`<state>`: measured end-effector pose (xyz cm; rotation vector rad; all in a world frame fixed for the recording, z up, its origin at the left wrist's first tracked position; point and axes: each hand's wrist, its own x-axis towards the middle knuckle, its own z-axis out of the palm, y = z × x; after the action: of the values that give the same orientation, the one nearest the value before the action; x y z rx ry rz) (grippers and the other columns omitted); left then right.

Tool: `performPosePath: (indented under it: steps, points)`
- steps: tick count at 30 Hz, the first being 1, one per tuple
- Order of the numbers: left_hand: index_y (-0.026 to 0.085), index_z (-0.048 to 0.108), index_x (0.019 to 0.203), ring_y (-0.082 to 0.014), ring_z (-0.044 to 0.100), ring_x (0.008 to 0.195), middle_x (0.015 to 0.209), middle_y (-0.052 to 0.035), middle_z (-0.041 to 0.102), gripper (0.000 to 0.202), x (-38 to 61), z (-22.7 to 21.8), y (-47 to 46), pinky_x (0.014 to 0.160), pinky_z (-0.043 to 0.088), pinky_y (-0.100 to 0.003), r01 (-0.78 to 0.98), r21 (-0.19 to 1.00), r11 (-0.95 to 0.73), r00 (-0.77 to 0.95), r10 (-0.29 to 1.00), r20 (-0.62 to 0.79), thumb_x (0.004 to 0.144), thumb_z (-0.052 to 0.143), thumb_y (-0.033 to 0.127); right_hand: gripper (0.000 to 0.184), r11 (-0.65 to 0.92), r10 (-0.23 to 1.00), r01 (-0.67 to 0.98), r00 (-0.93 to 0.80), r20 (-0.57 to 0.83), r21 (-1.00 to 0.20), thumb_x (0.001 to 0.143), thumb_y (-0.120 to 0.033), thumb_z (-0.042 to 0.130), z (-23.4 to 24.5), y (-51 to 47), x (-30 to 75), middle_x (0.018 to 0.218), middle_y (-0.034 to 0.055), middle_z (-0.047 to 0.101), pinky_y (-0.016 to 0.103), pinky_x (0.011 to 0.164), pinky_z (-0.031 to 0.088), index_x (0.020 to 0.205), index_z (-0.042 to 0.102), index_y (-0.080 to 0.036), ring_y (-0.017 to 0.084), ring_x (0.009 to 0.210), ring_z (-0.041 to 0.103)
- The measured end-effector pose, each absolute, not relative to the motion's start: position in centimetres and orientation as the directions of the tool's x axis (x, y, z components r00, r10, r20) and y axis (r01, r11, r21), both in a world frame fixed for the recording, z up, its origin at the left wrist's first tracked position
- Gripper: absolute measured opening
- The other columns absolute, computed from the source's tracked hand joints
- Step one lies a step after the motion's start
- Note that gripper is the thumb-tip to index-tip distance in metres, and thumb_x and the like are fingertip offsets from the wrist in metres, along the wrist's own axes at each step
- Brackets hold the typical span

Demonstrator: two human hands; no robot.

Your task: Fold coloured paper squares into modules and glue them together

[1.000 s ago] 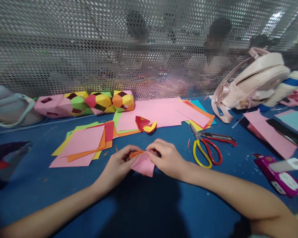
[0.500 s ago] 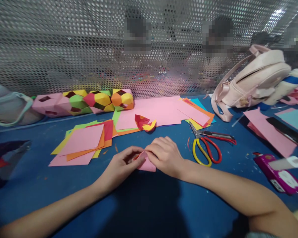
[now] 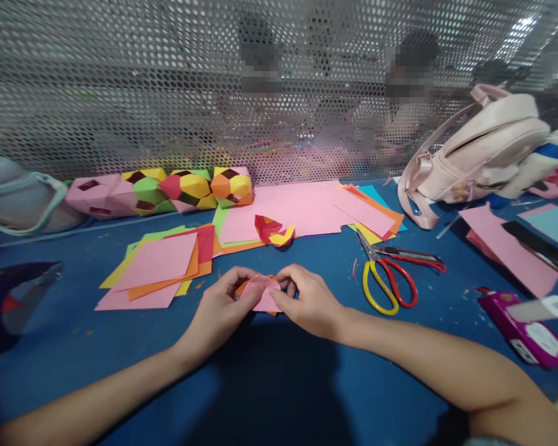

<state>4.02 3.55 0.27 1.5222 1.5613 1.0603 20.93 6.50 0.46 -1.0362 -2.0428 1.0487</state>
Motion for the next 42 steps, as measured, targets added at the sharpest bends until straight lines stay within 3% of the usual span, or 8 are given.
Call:
performPosePath:
  steps: [3,7,12,19,24,28,32,42]
  points:
    - [0.02,0.052,0.075,-0.0143,0.058,0.075,0.078,0.001,0.062,0.009,4.2,0.2,3.7,0.067,0.045,-0.024,0.322,0.947,-0.001,-0.075,0.997,0.026,0.075,0.055,0.028,0.015,0.316,0.855,0.303,-0.502,0.131,-0.899,0.087,-0.031,0.049,0.4,6.7,21.1,0.071,-0.0015,0.056,0.022,0.059,0.041,0.09,0.055,-0.017,0.01,0.063,0.051]
    - [0.02,0.044,0.067,-0.009,0.048,0.055,0.064,0.0058,0.052,0.016,4.4,0.5,3.8,0.051,0.039,-0.02,0.185,0.978,0.094,-0.137,0.988,-0.07,0.069,0.058,0.028,0.029,0.251,0.868,0.268,-0.487,0.094,-0.93,0.093,-0.036,0.035,0.4,7.1,21.5,0.065,-0.0015,0.054,0.024,0.065,0.041,0.088,0.056,-0.017,0.011,0.066,0.053]
    - [0.019,0.044,0.066,-0.0069,0.037,0.049,0.054,0.0094,0.04,0.014,4.5,0.9,3.8,0.046,0.029,-0.018,0.198,0.969,0.146,-0.178,0.978,-0.111,0.067,0.056,0.025,0.023,0.268,0.868,0.283,-0.485,0.104,-0.921,0.089,-0.036,0.045,0.1,7.3,21.3,0.067,-0.0016,0.055,0.021,0.059,0.041,0.085,0.056,-0.017,0.01,0.062,0.052]
    - [0.019,0.046,0.067,-0.0069,0.038,0.049,0.054,0.0099,0.041,0.014,4.6,1.1,3.9,0.046,0.029,-0.017,0.144,0.973,0.182,-0.148,0.976,-0.161,0.064,0.057,0.025,0.019,0.393,0.875,0.364,-0.43,0.222,-0.844,0.085,-0.026,0.05,-0.1,7.3,21.1,0.06,-0.0017,0.057,0.02,0.052,0.038,0.071,0.058,-0.016,0.009,0.055,0.049]
    - [0.017,0.053,0.076,-0.0088,0.047,0.056,0.063,0.0069,0.051,0.016,4.5,1.1,3.9,0.052,0.037,-0.019,0.096,0.98,0.172,-0.098,0.982,-0.163,0.067,0.06,0.028,0.018,0.477,0.847,0.374,-0.439,0.301,-0.795,0.084,-0.022,0.052,-0.4,7.3,21.2,0.062,-0.0007,0.059,0.02,0.054,0.037,0.07,0.06,-0.015,0.009,0.056,0.05]
    - [0.017,0.061,0.086,-0.0127,0.053,0.066,0.073,0.0021,0.059,0.023,4.3,1.1,3.8,0.06,0.041,-0.023,0.16,0.978,0.133,-0.032,0.991,-0.13,0.074,0.058,0.036,0.018,0.507,0.833,0.382,-0.448,0.325,-0.772,0.084,-0.02,0.052,-0.6,7.4,21.3,0.063,-0.0005,0.06,0.02,0.055,0.038,0.069,0.06,-0.015,0.009,0.057,0.051]
    - [0.017,0.066,0.083,-0.0149,0.053,0.068,0.071,0.0002,0.062,0.027,4.2,1.1,3.9,0.062,0.042,-0.025,0.246,0.963,0.108,-0.034,0.994,-0.103,0.077,0.054,0.04,0.016,0.527,0.82,0.377,-0.46,0.34,-0.761,0.084,-0.019,0.052,-0.6,7.4,21.3,0.064,-0.0004,0.061,0.02,0.057,0.038,0.071,0.061,-0.015,0.009,0.058,0.052]
    - [0.017,0.064,0.076,-0.0133,0.05,0.062,0.067,0.0016,0.058,0.016,4.0,0.3,4.0,0.057,0.04,-0.022,0.373,0.927,0.024,-0.031,0.999,-0.013,0.076,0.051,0.026,0.009,0.571,0.791,0.345,-0.473,0.388,-0.745,0.085,-0.021,0.053,-0.3,7.4,21.3,0.07,-0.0004,0.054,0.021,0.059,0.041,0.079,0.058,-0.017,0.009,0.062,0.049]
